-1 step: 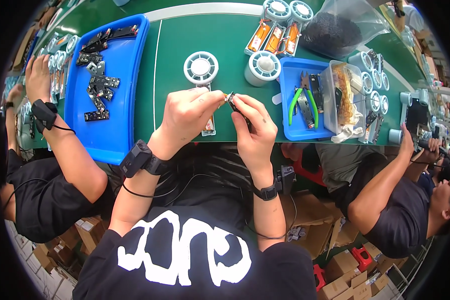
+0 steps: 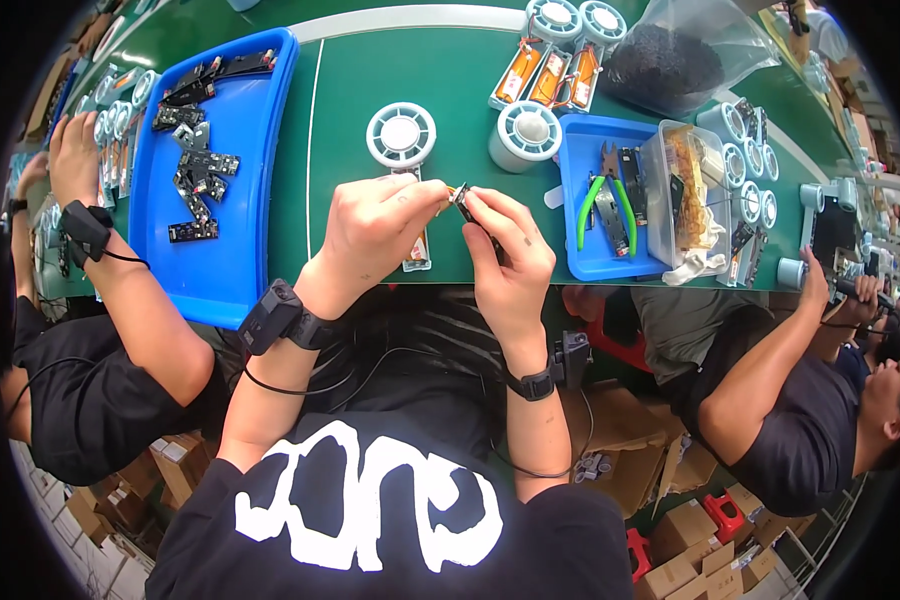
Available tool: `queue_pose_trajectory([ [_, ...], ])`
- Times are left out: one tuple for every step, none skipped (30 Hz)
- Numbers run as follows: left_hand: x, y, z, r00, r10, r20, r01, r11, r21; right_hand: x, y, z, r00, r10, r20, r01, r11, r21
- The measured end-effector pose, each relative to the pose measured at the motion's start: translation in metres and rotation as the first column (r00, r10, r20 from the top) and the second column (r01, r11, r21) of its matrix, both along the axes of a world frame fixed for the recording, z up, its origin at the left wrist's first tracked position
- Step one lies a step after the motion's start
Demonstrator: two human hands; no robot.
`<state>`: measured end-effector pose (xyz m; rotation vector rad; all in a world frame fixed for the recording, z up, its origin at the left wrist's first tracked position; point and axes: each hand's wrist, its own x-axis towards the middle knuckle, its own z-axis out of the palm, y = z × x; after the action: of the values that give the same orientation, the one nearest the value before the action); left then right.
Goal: The person picks up a circuit board and a fan housing, connects the wires from the housing to the board, and presses the board into the housing. After fitting the board, the person sets the assembled unit onto the table and reaches for another circuit board.
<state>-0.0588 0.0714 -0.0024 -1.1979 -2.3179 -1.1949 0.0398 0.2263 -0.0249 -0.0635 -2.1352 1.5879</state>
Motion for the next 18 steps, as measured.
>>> queue_pose_trajectory([
  [-0.001, 0.000, 0.002, 1.000, -0.001, 0.010, 0.001, 1.000, -0.001, -0.001, 0.000, 0.001, 1.000, -0.012, -0.021, 0.013, 0.999, 0.051],
  [-0.001, 0.001, 0.004, 1.000, -0.001, 0.021, 0.001, 1.000, -0.001, -0.001, 0.001, 0.002, 1.000, -0.012, -0.020, 0.013, 0.999, 0.052],
  [-0.001, 0.001, 0.007, 1.000, -0.001, 0.022, 0.001, 1.000, 0.000, -0.002, 0.002, 0.003, 1.000, -0.010, -0.016, 0.011, 0.998, 0.062],
  [-0.002, 0.000, 0.010, 0.999, -0.008, 0.043, 0.009, 0.999, -0.030, -0.002, 0.004, 0.005, 1.000, -0.007, -0.012, 0.008, 0.997, 0.072],
  [-0.002, -0.001, 0.013, 0.998, -0.014, 0.064, 0.018, 0.998, -0.061, -0.003, 0.004, 0.006, 1.000, -0.005, -0.008, 0.006, 0.997, 0.082],
  [-0.002, -0.001, 0.014, 0.996, -0.019, 0.085, 0.027, 0.995, -0.091, -0.003, 0.004, 0.007, 1.000, -0.004, -0.008, 0.005, 0.997, 0.083],
  [-0.002, -0.002, 0.013, 0.996, -0.018, 0.085, 0.026, 0.996, -0.090, -0.003, 0.004, 0.009, 1.000, -0.004, 0.001, 0.004, 0.996, 0.087],
  [-0.002, -0.002, 0.013, 0.995, -0.023, 0.092, 0.032, 0.995, -0.098, -0.004, 0.003, 0.010, 1.000, -0.005, 0.010, 0.004, 0.996, 0.091],
  [-0.003, -0.002, 0.013, 0.995, -0.027, 0.099, 0.038, 0.994, -0.105, -0.004, 0.003, 0.010, 1.000, -0.005, 0.019, 0.003, 0.995, 0.095],
  [-0.003, -0.003, 0.012, 0.994, -0.031, 0.106, 0.043, 0.993, -0.112, -0.004, 0.003, 0.010, 1.000, -0.003, 0.020, 0.001, 0.995, 0.095],
  [-0.004, -0.003, 0.013, 0.994, -0.029, 0.107, 0.041, 0.993, -0.112, -0.004, 0.004, 0.010, 0.999, 0.011, 0.033, -0.013, 0.997, 0.076],
  [-0.004, -0.003, 0.015, 0.993, -0.034, 0.112, 0.048, 0.991, -0.122, -0.004, 0.005, 0.009, 0.999, 0.025, 0.046, -0.027, 0.998, 0.057],
  [-0.004, -0.004, 0.016, 0.992, -0.038, 0.118, 0.054, 0.990, -0.133, -0.004, 0.006, 0.009, 0.997, 0.039, 0.059, -0.041, 0.998, 0.037],
  [-0.005, -0.004, 0.017, 0.991, -0.043, 0.124, 0.061, 0.988, -0.143, -0.004, 0.008, 0.010, 0.997, 0.040, 0.060, -0.042, 0.998, 0.037],
  [-0.005, -0.004, 0.015, 0.991, -0.042, 0.126, 0.060, 0.988, -0.143, -0.003, 0.012, 0.012, 0.995, 0.066, 0.079, -0.068, 0.997, 0.027],
  [-0.005, -0.004, 0.013, 0.988, -0.047, 0.144, 0.064, 0.992, -0.113, -0.003, 0.015, 0.013, 0.991, 0.092, 0.097, -0.094, 0.995, 0.016],
  [-0.005, -0.004, 0.010, 0.985, -0.052, 0.162, 0.067, 0.994, -0.083, -0.003, 0.016, 0.014, 0.986, 0.117, 0.115, -0.118, 0.993, 0.005],
  [-0.005, -0.003, 0.009, 0.982, -0.059, 0.180, 0.069, 0.996, -0.052, -0.004, 0.016, 0.013, 0.986, 0.117, 0.116, -0.118, 0.993, 0.005],
])
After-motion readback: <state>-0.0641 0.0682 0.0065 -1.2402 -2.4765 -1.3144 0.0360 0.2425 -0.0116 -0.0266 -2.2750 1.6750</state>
